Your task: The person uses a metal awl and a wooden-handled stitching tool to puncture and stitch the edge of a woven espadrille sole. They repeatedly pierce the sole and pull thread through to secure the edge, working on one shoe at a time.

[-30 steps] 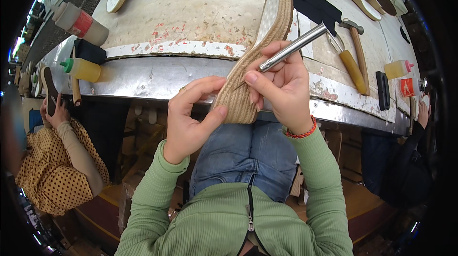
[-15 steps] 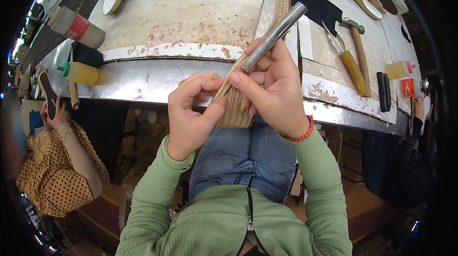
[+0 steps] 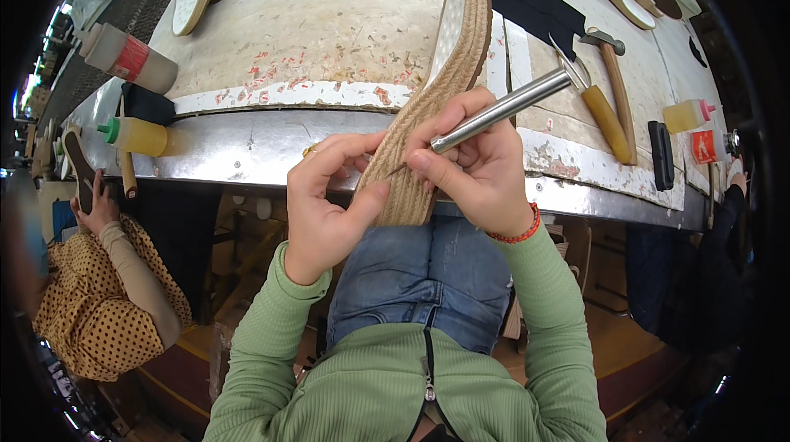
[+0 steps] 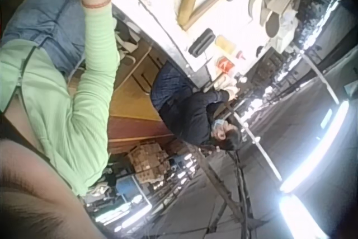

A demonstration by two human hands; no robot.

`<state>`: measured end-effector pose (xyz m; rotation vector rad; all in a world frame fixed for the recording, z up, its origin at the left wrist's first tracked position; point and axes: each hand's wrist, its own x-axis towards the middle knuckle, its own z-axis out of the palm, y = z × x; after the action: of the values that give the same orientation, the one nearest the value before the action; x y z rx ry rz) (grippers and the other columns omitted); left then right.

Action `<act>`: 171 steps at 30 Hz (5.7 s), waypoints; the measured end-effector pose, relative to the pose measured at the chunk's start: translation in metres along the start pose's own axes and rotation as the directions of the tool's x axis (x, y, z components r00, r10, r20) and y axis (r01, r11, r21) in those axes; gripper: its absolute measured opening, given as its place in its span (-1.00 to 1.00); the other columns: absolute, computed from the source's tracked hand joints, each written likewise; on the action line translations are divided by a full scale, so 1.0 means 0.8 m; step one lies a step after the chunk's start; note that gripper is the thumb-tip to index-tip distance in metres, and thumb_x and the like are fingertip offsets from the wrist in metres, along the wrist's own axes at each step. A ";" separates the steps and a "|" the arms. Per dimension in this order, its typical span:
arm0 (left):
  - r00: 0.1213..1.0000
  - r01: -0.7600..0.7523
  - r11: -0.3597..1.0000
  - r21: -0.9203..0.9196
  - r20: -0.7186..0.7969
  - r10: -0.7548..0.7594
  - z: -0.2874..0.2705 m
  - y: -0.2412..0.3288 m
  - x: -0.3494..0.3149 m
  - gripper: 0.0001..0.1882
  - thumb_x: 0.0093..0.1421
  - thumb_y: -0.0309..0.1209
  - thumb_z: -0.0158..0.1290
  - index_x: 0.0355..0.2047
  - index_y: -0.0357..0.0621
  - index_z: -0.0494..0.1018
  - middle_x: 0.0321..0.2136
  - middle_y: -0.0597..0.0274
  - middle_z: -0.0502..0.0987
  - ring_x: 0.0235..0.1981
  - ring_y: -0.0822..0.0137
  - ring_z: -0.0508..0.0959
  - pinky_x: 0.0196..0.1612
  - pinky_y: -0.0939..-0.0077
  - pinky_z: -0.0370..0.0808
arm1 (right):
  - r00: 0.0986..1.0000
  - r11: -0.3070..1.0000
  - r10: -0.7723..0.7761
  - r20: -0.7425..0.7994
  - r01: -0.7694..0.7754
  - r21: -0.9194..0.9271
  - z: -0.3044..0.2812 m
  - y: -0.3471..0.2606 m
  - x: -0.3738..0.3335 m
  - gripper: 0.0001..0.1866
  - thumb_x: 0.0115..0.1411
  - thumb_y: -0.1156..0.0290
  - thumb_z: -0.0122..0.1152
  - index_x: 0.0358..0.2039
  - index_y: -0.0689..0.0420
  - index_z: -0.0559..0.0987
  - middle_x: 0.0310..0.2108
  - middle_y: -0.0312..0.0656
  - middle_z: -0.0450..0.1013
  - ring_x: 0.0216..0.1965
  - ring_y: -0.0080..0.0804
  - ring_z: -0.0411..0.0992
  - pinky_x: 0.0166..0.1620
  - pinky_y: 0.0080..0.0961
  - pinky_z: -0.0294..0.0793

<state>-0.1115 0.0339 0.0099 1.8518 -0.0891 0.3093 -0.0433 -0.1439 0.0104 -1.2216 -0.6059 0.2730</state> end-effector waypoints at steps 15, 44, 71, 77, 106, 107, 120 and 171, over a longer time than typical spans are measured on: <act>0.999 0.002 0.994 -0.109 -0.047 -0.007 0.004 -0.014 -0.004 -0.61 -0.03 -0.57 0.10 -0.11 -0.32 0.53 -0.29 0.17 0.56 -0.33 0.46 0.47 -0.25 0.61 0.39 | 0.992 0.991 -0.109 -0.070 0.113 0.071 0.005 0.019 -0.011 -0.67 0.12 0.68 0.24 -0.27 0.15 0.25 -0.36 -0.18 0.49 -0.37 -0.69 0.41 -0.30 -0.74 0.40; 0.994 -0.052 0.992 -0.114 -0.098 0.041 0.006 -0.027 -0.005 -0.63 -0.04 -0.56 0.08 -0.16 -0.35 0.53 -0.29 0.14 0.55 -0.35 0.46 0.47 -0.25 0.61 0.40 | 0.968 0.974 -0.213 -0.129 0.200 -0.109 0.020 0.027 -0.012 -0.61 0.12 0.73 0.20 -0.22 0.13 0.20 -0.38 0.01 0.50 -0.43 -0.51 0.50 -0.37 -0.63 0.54; 0.993 -0.066 0.998 -0.001 -0.100 0.066 0.003 -0.008 0.000 -0.69 -0.04 -0.62 0.02 -0.23 -0.40 0.55 -0.33 0.08 0.58 -0.37 0.42 0.52 -0.28 0.60 0.43 | 0.987 0.994 0.074 -0.145 -0.084 -0.068 0.034 -0.011 0.025 -0.60 0.13 0.65 0.21 -0.10 0.25 0.23 -0.40 -0.16 0.46 -0.55 -0.64 0.45 -0.53 -0.75 0.46; 0.994 -0.024 1.000 -0.002 -0.107 0.024 0.001 -0.008 0.001 -0.71 -0.02 -0.63 -0.02 -0.26 -0.43 0.55 -0.34 0.05 0.58 -0.36 0.36 0.54 -0.25 0.56 0.44 | 0.977 0.957 0.212 -0.017 -0.211 -0.198 0.026 -0.023 0.055 -0.60 0.13 0.62 0.21 -0.07 0.26 0.25 -0.44 -0.19 0.43 -0.60 -0.61 0.43 -0.59 -0.72 0.43; 0.995 -0.028 0.994 -0.108 -0.094 0.018 0.007 -0.010 0.003 -0.70 -0.03 -0.63 0.04 -0.23 -0.40 0.55 -0.33 0.14 0.57 -0.37 0.50 0.47 -0.29 0.64 0.39 | 0.995 0.990 0.064 -0.076 -0.053 0.132 0.014 -0.006 0.024 -0.64 0.12 0.65 0.18 -0.13 0.24 0.26 -0.39 -0.24 0.39 -0.44 -0.68 0.45 -0.46 -0.77 0.45; 0.996 -0.020 0.993 -0.118 -0.094 0.008 0.007 -0.010 0.002 -0.70 -0.03 -0.63 0.03 -0.23 -0.40 0.55 -0.33 0.15 0.56 -0.38 0.50 0.46 -0.30 0.65 0.38 | 0.996 0.991 0.056 -0.070 -0.047 0.123 0.014 -0.004 0.023 -0.64 0.12 0.66 0.18 -0.13 0.24 0.25 -0.39 -0.24 0.38 -0.43 -0.68 0.46 -0.46 -0.78 0.46; 0.994 -0.065 0.995 -0.070 -0.093 0.058 0.006 -0.019 0.000 -0.72 -0.02 -0.62 0.05 -0.25 -0.40 0.55 -0.34 0.16 0.56 -0.37 0.48 0.47 -0.30 0.62 0.39 | 0.995 0.987 -0.007 -0.095 -0.008 -0.159 0.025 -0.002 0.027 -0.57 0.15 0.64 0.19 -0.05 0.24 0.20 -0.38 -0.17 0.43 -0.52 -0.66 0.44 -0.52 -0.75 0.45; 0.994 -0.017 1.000 -0.023 -0.113 0.014 0.007 -0.009 0.002 -0.71 -0.06 -0.61 0.06 -0.26 -0.39 0.55 -0.37 0.22 0.56 -0.46 0.55 0.41 -0.38 0.68 0.33 | 0.999 0.997 -0.027 -0.022 0.026 -0.071 0.014 0.008 0.018 -0.62 0.16 0.69 0.15 -0.11 0.20 0.18 -0.38 -0.17 0.43 -0.49 -0.64 0.44 -0.50 -0.76 0.46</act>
<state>-0.1074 0.0306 0.0021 1.8066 -0.0296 0.4209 -0.0370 -0.1259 0.0109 -1.2823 -0.6159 0.2168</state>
